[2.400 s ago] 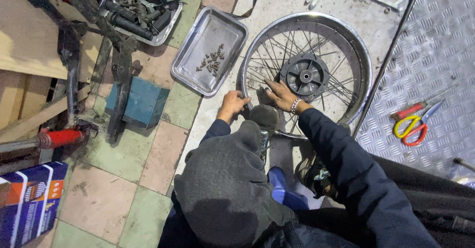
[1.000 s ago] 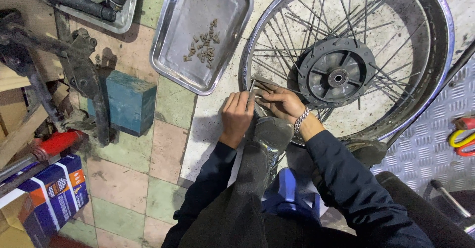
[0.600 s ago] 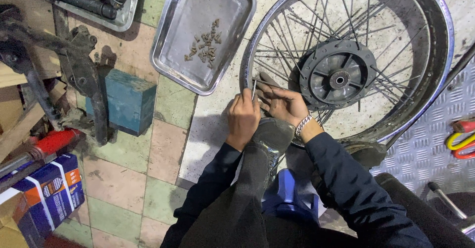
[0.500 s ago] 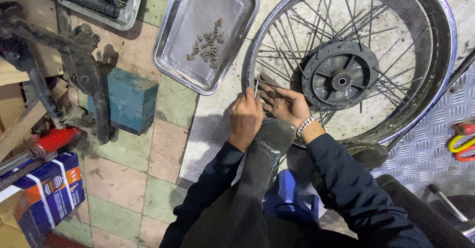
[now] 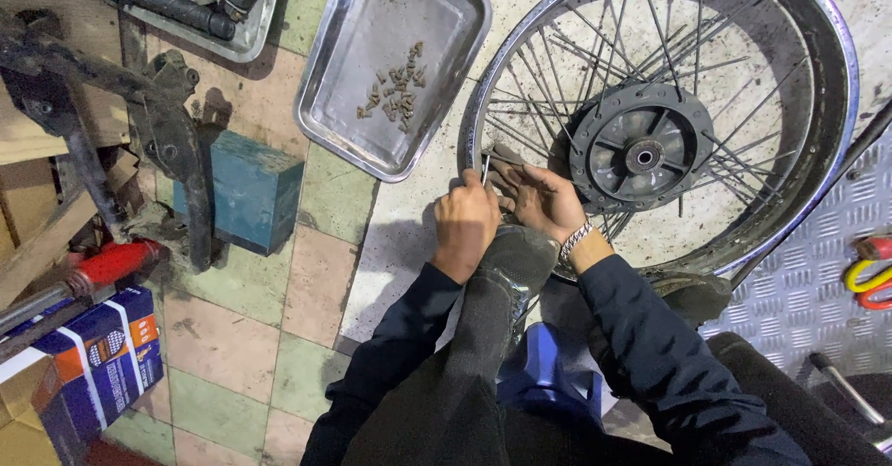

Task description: Threading nipples onto spokes to assemble or repair a motorcycle wheel.

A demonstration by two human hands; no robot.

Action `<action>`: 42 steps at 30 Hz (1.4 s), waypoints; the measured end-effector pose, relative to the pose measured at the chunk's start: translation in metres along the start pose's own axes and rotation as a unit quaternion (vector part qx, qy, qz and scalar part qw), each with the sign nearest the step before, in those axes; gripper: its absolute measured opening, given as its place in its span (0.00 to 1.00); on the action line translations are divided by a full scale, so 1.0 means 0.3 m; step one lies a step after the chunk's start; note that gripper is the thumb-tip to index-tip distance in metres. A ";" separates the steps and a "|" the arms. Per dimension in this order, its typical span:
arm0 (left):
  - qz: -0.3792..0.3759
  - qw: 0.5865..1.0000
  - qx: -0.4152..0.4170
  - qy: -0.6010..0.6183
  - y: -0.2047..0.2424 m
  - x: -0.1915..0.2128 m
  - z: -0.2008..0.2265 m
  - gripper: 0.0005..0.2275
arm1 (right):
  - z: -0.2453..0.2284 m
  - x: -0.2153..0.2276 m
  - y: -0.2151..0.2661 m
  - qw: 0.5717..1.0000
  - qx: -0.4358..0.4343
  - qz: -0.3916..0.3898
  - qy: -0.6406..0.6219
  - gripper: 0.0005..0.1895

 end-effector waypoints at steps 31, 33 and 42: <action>0.266 0.949 -0.143 -0.086 0.033 0.108 -0.003 0.05 | -0.001 -0.076 -0.002 0.993 0.005 -0.096 0.068 0.25; 0.291 0.942 -0.152 -0.071 0.041 0.115 -0.005 0.04 | 0.005 -0.062 -0.009 0.995 -0.020 -0.086 0.052 0.31; 0.323 0.931 -0.169 -0.027 0.031 0.237 -0.005 0.06 | 0.003 -0.030 -0.009 0.995 -0.021 -0.102 -0.004 0.35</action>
Point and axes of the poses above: each hand's wrist, its own y-axis away from the middle knuckle, its own x-axis out of the back of the hand, z = x × y, the point moved 6 cm from there along -y, towards the middle knuckle, and after that the axes turned 14 degrees about -y, right-handed, at the moved point
